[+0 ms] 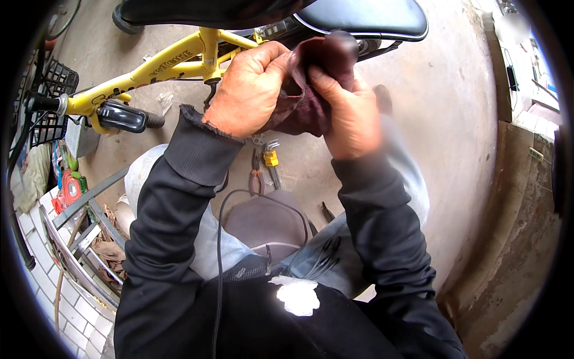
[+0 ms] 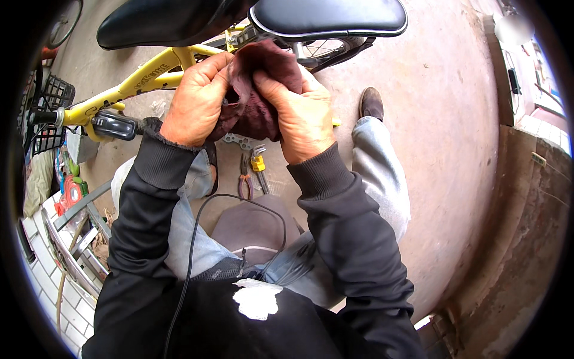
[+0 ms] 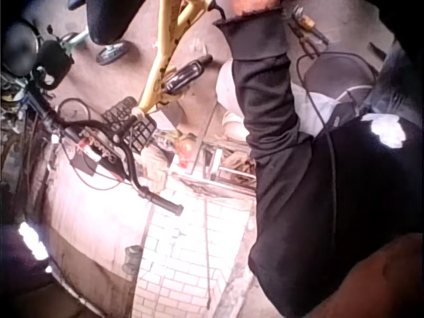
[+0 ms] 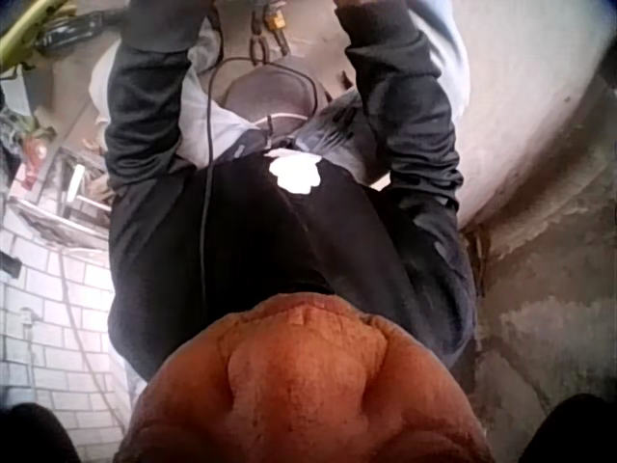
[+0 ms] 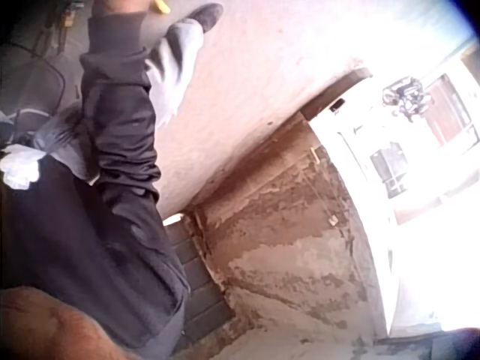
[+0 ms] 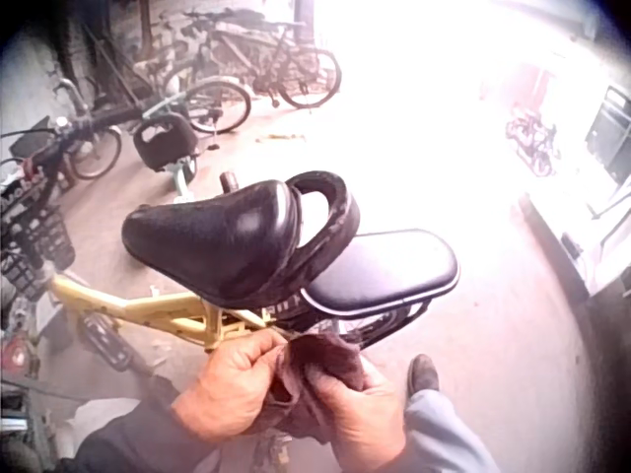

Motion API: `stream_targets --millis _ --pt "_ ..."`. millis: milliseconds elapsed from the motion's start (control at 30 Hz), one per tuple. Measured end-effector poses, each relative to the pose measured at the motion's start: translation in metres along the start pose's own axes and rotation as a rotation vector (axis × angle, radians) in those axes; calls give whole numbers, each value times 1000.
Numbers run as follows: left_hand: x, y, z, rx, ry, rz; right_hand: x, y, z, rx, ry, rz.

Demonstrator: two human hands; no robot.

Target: The person sits on the floor and uses a yellow screwdriver to adjust a bolt on the rear frame of a yellow bicycle. They wipe the area with a cloth and continue to tighten the bolt, focusing on the seat post area.

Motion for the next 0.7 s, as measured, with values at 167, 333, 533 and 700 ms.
stream_targets --millis 167,333,533,700 --pt "2 -4 1 -333 54 -76 2 2 -2 194 35 65" --pt "8 6 -11 -939 177 -629 -8 4 3 121 29 68" --pt "14 12 -14 -1036 212 -450 -17 12 45 24 -44 -355" --pt "9 9 -13 -1014 225 -429 -25 18 62 44 -85 -394"
Point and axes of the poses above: each hand's wrist, its own x-axis away from the middle knuckle, its own z-axis out of the back of the hand, y = z × x, the point moved 4 cm from there along -x, towards the middle knuckle, and after that the axes turned 10 degrees about -x, right-handed, at the moved point
